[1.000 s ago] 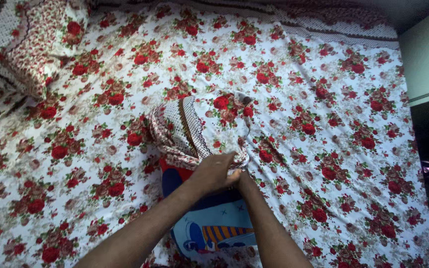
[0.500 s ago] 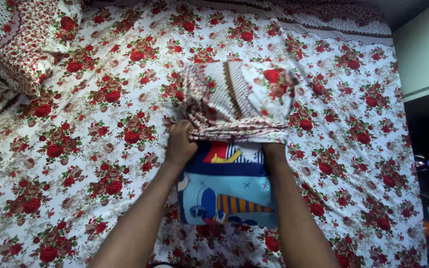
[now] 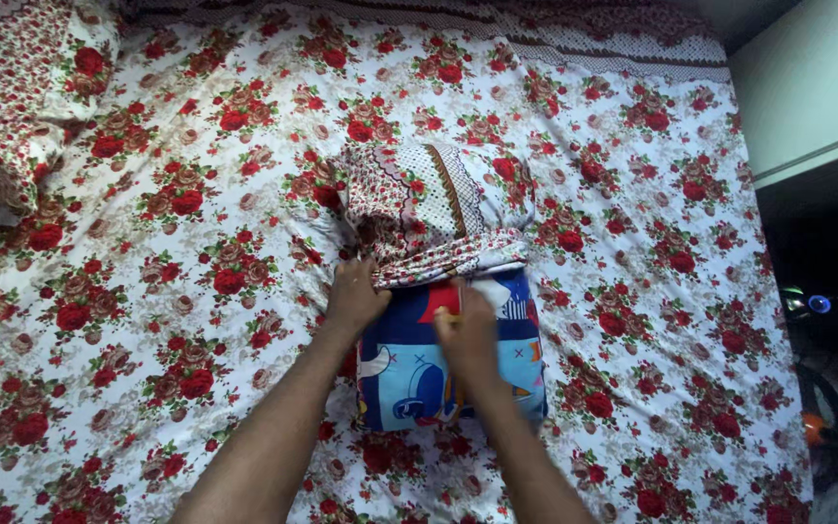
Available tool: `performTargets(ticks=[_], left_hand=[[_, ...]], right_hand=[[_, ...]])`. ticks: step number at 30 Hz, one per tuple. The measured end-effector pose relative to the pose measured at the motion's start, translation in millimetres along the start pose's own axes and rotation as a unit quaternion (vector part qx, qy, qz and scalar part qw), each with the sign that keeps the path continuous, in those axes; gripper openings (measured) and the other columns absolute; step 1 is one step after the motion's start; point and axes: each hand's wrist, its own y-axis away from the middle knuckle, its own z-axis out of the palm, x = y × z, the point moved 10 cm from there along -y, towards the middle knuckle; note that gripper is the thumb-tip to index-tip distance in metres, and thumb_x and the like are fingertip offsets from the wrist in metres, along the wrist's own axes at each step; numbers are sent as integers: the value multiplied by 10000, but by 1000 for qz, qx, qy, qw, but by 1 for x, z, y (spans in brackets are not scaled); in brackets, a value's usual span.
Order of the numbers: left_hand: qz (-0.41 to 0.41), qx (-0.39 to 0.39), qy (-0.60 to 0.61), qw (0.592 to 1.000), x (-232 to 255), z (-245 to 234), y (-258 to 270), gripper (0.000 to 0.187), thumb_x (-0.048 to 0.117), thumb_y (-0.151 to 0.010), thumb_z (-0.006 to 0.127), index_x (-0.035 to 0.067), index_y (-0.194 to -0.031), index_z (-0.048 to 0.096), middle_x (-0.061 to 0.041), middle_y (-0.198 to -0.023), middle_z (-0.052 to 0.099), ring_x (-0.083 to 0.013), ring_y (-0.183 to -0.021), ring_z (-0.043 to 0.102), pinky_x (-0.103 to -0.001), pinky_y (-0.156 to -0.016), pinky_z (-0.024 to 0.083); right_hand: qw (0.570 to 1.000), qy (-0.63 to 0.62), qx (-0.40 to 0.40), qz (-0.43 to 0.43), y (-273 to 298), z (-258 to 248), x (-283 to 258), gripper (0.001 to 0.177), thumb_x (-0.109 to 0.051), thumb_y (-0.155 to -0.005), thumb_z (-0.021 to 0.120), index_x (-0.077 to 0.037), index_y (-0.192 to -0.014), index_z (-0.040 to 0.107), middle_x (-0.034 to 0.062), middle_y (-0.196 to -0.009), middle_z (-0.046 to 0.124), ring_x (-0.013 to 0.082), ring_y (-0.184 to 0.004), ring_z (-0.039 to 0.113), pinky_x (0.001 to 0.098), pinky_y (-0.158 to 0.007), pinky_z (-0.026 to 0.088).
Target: The person removes a pillowcase from a pillow, turns a new pillowcase inside out, and slides the pillow inside.
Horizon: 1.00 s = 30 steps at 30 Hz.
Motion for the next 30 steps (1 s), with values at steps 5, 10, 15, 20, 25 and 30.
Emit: performTargets(ticks=[5,10,15,20,25,30], left_hand=[[-36,-24,39,998,1,0,4,554,249,-709,800,40,-1201,655,-227,-1139,684,-435,-1114,613,-505,-1006,495],[-47,-5,62,997,39,-33,14,541,212,-686,796,103,-1205,690,-253,-980,677,-461,-936,659,-541,-861,542],[97,45,31,994,108,-75,24,283,174,-698,808,68,-930,686,-195,-872,632,-409,-914,641,-536,-848,516],[189,130,79,970,129,-108,23,253,57,-628,734,56,-848,610,-159,-863,619,-383,-940,616,-531,-875,501],[122,54,184,974,104,-93,-27,248,24,-734,667,18,-962,568,-195,-962,593,-389,-939,607,-502,-828,510],[136,3,208,969,109,-82,-40,455,117,-775,661,2,-1201,552,-282,-958,667,-492,-912,647,-557,-799,522]], right_hand=[[989,85,-115,36,13,65,-55,960,-471,-821,773,83,-1478,342,395,-1489,310,527,-1412,267,584,-1164,216],[941,240,-211,112,5,126,-16,890,-573,-922,596,7,-1542,326,405,-1578,230,580,-1475,160,688,-1197,77],[961,271,20,47,-34,125,53,701,-496,-913,635,-27,-1417,503,286,-1468,454,475,-1366,386,624,-1144,271],[991,105,4,85,-49,45,67,488,-338,-865,730,-2,-1205,633,244,-1223,638,440,-1169,588,513,-1066,458],[986,-81,142,2,-46,-62,-4,550,-182,-764,769,27,-1249,615,293,-1115,633,480,-1055,599,521,-936,477],[970,-108,217,-17,-51,-83,-15,534,-191,-813,768,8,-1271,581,280,-1154,639,456,-1075,612,511,-965,479]])
